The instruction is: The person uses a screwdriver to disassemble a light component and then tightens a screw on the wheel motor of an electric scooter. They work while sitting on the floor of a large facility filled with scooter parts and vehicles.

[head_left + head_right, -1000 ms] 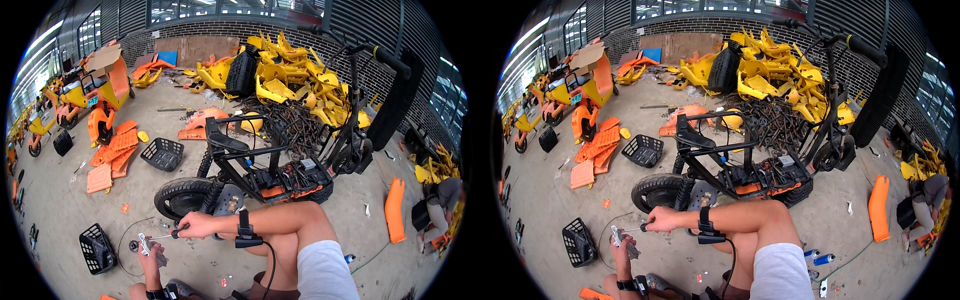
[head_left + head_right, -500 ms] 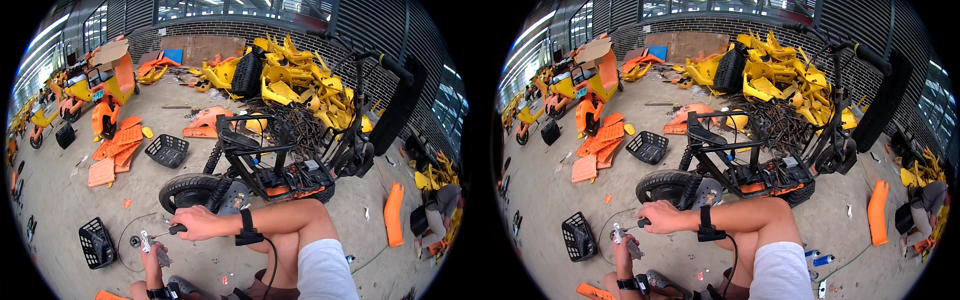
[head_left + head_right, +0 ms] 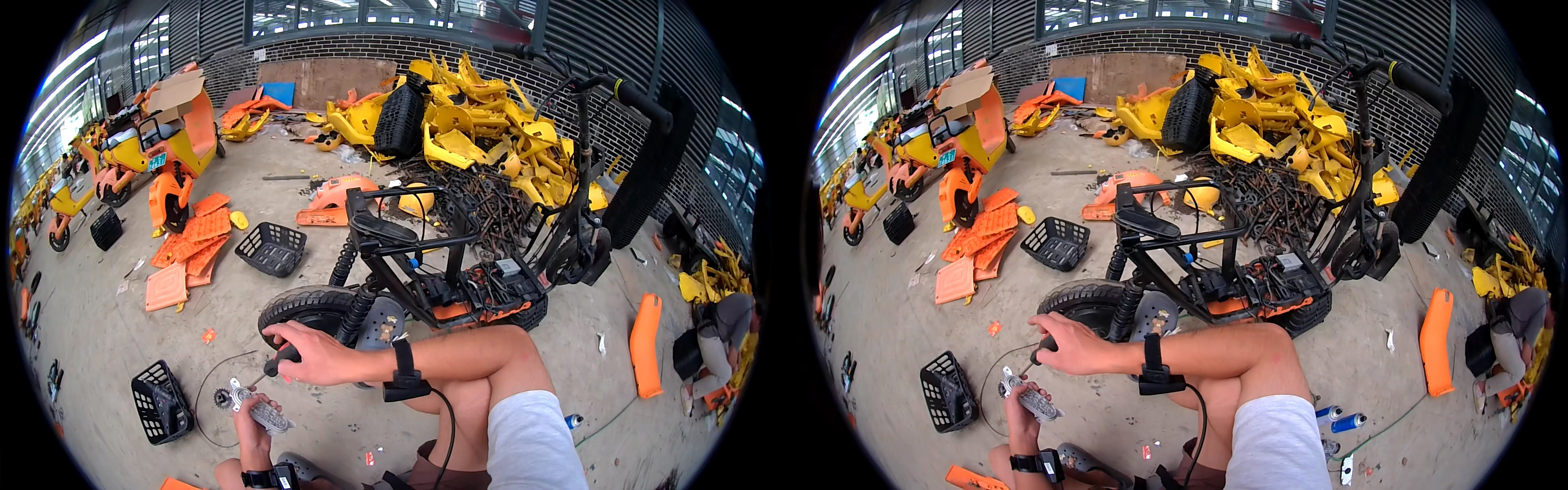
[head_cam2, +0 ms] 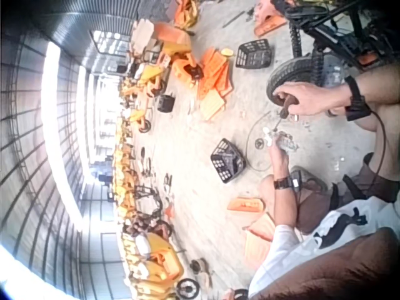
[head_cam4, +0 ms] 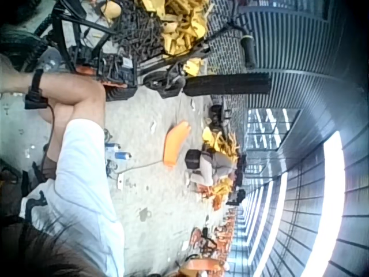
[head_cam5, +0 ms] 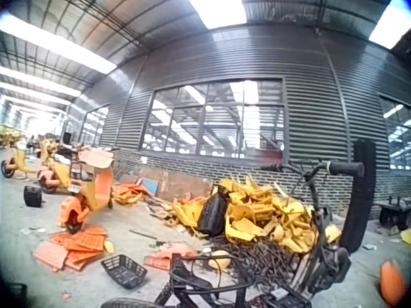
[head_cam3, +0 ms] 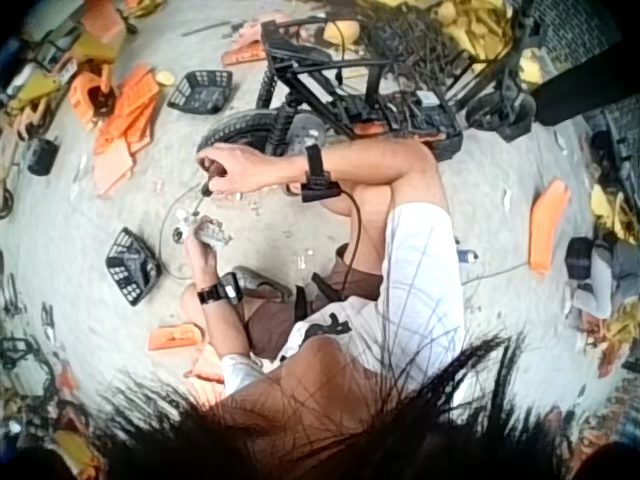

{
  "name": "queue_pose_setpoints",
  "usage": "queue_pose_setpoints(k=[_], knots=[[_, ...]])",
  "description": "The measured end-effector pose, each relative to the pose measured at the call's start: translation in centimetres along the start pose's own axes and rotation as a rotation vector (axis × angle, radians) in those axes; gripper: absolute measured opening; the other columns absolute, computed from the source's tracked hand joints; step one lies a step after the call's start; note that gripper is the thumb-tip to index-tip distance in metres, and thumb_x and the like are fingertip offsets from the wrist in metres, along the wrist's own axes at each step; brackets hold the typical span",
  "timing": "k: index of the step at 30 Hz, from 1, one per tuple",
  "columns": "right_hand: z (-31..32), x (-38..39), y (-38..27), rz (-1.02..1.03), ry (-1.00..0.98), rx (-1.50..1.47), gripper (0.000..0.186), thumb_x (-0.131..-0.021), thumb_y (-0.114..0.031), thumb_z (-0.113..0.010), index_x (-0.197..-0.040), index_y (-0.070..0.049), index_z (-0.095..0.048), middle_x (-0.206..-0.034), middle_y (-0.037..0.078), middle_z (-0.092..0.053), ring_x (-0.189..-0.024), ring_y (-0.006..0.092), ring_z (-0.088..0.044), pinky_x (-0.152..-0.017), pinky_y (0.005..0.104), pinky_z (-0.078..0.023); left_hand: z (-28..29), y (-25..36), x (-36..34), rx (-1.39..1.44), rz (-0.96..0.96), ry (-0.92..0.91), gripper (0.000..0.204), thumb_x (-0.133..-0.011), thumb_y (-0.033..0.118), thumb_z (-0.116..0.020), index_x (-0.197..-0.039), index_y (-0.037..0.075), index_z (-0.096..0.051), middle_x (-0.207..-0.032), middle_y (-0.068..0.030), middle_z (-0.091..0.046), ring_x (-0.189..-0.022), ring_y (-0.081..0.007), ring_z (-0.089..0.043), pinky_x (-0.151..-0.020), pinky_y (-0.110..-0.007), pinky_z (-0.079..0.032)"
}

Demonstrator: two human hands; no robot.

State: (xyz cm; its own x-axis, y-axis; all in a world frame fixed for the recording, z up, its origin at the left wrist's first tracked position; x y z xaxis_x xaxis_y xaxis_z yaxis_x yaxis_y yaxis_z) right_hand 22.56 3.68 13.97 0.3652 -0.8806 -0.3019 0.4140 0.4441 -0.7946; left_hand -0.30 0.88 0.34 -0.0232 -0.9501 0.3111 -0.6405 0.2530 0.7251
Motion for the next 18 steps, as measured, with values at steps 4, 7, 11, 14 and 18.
queue_pose_setpoints(k=[4, 7, 11, 14, 18], knots=[[0.4, 0.5, 0.4, -0.004, -0.023, 0.027, 0.056, -0.091, -0.02, -0.06, -0.142, -0.004, -0.04, -0.115, 0.017, -0.059, -0.104, 0.032, -0.062, -0.09, 0.0387, -0.049, -0.1, -0.5, 0.1, 0.031, 0.068, -0.029, 0.033, -0.085, 0.01, -0.051, -0.117, 0.003, -0.047, -0.079, -0.0131, -0.058, -0.07, -0.0288, -0.062, -0.066, -0.046, -0.056], [0.9, 0.4, 0.5, -0.127, -0.065, -0.085, 0.054, -0.094, -0.02, -0.058, -0.143, -0.005, -0.039, -0.114, 0.015, -0.06, -0.096, 0.0347, -0.064, -0.087, 0.0399, -0.05, -0.3, -0.8, 0.1, 0.026, 0.111, -0.052, 0.033, -0.087, 0.014, -0.051, -0.118, 0.005, -0.048, -0.08, -0.0127, -0.058, -0.072, -0.0285, -0.062, -0.068, -0.048, -0.056], [1.6, 0.1, 1.2, -0.153, -0.062, -0.117, 0.052, -0.096, -0.017, -0.057, -0.143, -0.006, -0.039, -0.11, 0.013, -0.061, -0.086, 0.0317, -0.067, -0.081, 0.0391, -0.052, -1.4, -1.1, 0.3, 0.029, 0.156, -0.097, 0.032, -0.089, 0.021, -0.051, -0.118, 0.007, -0.049, -0.08, -0.0115, -0.059, -0.072, -0.028, -0.063, -0.07, -0.048, -0.055], [1.8, 0.1, 0.7, -0.018, 0.009, -0.113, 0.054, -0.093, -0.014, -0.059, -0.143, -0.007, -0.04, -0.109, 0.012, -0.063, -0.086, 0.0243, -0.069, -0.079, 0.036, -0.053, -1.8, -1.2, 0.3, 0.037, 0.176, -0.131, 0.033, -0.092, 0.028, -0.051, -0.117, 0.008, -0.049, -0.08, -0.0107, -0.059, -0.072, -0.028, -0.063, -0.07, -0.048, -0.055], [1.0, -0.5, -1.0, -0.057, -0.075, -0.139, 0.055, -0.091, -0.012, -0.061, -0.142, -0.008, -0.041, -0.108, 0.012, -0.063, -0.08, 0.0182, -0.067, -0.076, 0.0326, -0.054, -1.1, -0.6, 0.7, 0.116, 0.183, -0.137, 0.04, -0.094, 0.043, -0.049, -0.113, 0.008, -0.053, -0.08, -0.0099, -0.06, -0.072, -0.0281, -0.064, -0.071, -0.05, -0.056]])
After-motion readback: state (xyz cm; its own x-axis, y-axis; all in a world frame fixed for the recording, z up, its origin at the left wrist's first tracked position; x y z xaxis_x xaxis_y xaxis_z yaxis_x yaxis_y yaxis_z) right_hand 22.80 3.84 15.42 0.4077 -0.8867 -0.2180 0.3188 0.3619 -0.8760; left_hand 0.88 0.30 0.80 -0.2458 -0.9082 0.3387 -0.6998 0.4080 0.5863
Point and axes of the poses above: each hand's wrist, its own x-axis away from the middle knuckle, its own z-axis out of the back of the hand, y = z × x, the point moved 1 cm from there along -x, towards the middle knuckle
